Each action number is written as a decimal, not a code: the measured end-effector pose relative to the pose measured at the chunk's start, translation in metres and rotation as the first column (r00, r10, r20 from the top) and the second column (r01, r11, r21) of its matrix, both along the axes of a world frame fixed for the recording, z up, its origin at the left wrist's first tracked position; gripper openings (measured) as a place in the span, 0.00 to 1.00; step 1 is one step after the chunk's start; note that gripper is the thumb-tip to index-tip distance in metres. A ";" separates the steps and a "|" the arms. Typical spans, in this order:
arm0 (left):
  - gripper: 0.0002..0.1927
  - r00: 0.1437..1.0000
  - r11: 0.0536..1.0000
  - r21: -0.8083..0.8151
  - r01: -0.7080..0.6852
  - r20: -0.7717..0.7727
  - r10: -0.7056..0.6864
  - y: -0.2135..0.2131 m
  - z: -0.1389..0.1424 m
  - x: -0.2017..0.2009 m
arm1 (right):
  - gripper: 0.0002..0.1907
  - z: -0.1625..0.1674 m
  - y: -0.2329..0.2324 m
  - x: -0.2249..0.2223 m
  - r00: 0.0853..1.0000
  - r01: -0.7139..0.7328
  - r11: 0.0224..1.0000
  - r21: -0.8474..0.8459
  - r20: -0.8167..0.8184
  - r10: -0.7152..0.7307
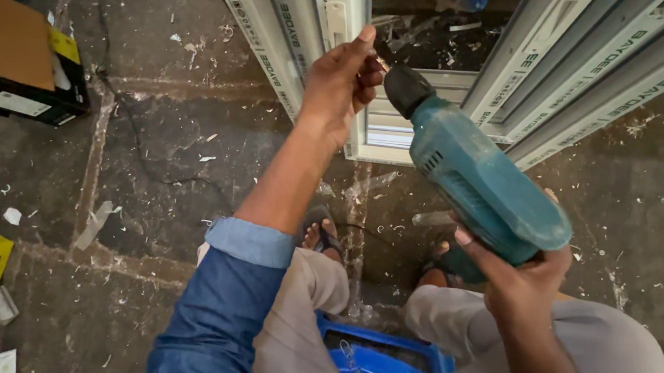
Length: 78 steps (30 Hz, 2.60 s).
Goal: The person sits on the floor assembling a white plastic handle/lock component onto an aluminum sliding window frame. They fit the handle parts together by hand, position the component on the frame, then use a corded power drill to drive screws and secure it, steadying the part with the other hand.
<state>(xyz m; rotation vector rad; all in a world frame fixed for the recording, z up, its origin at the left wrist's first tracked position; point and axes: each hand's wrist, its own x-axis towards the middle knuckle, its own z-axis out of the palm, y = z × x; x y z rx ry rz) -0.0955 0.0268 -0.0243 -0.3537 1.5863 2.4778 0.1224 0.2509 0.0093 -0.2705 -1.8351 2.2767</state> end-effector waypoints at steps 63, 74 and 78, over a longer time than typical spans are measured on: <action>0.33 0.898 0.432 -0.791 -0.433 -0.422 0.128 -0.025 0.018 -0.019 | 0.45 -0.006 -0.003 0.002 0.995 0.059 0.937 -0.343 0.093 -0.029; 0.27 0.894 0.000 -0.902 -0.432 -0.428 -0.133 -0.030 0.025 -0.025 | 0.44 -0.007 0.007 0.004 0.986 0.144 0.983 -0.117 -0.062 -0.152; 0.26 0.834 -0.018 -0.845 -0.535 -0.525 -0.171 -0.036 0.021 -0.032 | 0.43 -0.004 0.011 0.002 0.991 0.129 0.983 -0.128 -0.023 -0.133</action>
